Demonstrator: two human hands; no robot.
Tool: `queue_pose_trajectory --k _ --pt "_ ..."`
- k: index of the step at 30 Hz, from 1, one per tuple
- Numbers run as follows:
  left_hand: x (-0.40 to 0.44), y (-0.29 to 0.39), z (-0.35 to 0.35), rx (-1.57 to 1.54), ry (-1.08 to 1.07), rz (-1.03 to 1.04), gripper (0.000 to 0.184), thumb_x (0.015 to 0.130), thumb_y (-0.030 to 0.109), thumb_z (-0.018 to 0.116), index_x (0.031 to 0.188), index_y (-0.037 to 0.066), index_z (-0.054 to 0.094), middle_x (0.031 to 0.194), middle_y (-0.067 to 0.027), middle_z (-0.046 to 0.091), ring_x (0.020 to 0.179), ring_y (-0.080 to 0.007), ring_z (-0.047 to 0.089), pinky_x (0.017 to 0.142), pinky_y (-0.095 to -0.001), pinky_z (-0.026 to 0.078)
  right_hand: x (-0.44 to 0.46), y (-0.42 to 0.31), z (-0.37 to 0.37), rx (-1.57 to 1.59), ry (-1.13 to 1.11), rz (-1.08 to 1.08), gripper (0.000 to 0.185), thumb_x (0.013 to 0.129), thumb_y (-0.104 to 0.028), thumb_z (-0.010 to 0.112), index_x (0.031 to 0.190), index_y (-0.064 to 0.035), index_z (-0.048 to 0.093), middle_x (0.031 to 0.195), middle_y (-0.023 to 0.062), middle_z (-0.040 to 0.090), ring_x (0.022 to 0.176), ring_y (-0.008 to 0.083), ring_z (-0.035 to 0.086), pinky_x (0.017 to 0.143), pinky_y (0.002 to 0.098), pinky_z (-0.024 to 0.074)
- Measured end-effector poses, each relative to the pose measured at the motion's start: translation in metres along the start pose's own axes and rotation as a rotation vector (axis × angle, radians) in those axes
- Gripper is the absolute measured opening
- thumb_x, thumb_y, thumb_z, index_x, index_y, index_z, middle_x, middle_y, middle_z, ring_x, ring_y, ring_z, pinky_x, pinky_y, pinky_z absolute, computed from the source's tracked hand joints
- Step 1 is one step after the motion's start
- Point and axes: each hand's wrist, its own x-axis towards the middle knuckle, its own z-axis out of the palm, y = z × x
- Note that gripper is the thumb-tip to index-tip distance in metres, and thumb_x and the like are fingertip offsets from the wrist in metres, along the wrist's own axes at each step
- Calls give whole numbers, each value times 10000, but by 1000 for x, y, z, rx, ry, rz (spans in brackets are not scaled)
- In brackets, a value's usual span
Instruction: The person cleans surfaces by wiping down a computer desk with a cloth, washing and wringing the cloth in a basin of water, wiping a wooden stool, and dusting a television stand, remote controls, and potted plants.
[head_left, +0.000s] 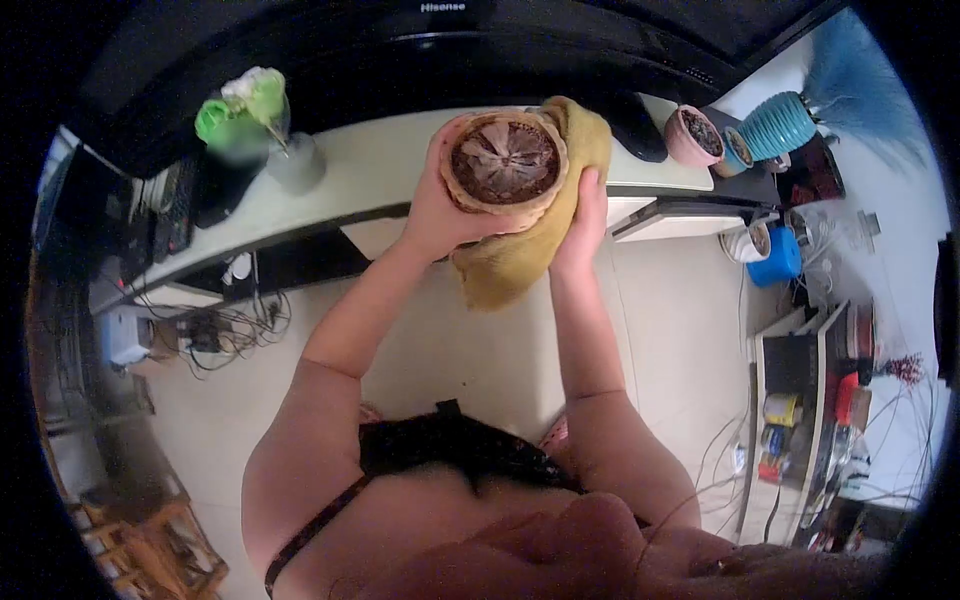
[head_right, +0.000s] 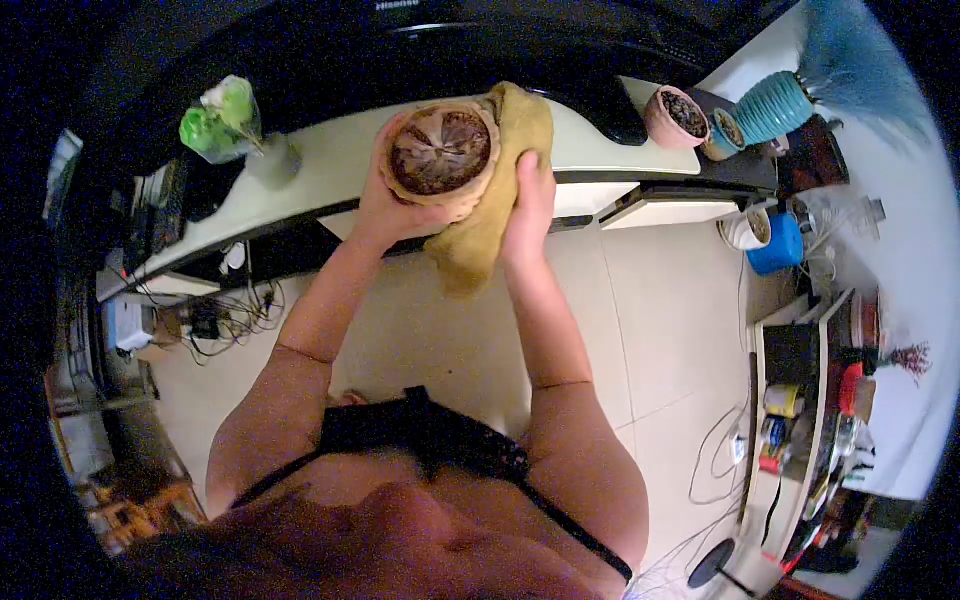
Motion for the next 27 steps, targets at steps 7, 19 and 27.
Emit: queue_pose_trajectory --k 7,19,27 --pt "-30 -17 57 55 217 48 991 477 172 845 1271 9 274 1216 -128 418 1145 -226 420 985 -336 340 -30 18 -25 -430 14 -618 435 886 -237 415 1163 97 406 1197 189 440 1089 258 438 940 346 325" --pt "-12 -9 91 -60 -119 -87 953 468 176 851 1248 19 326 1201 -101 446 1128 -203 432 981 -325 338 -9 -66 -71 -115 152 -133 343 919 -202 436 1177 25 444 1079 114 542 972 177 516 867 295 397" --pt "-11 6 79 -6 13 42 975 467 189 849 1255 21 298 1195 -108 440 1132 -211 430 975 -330 344 -43 -43 -52 212 81 -228 510 787 -166 559 1225 9 363 1165 116 459 1076 218 462 940 328 351"
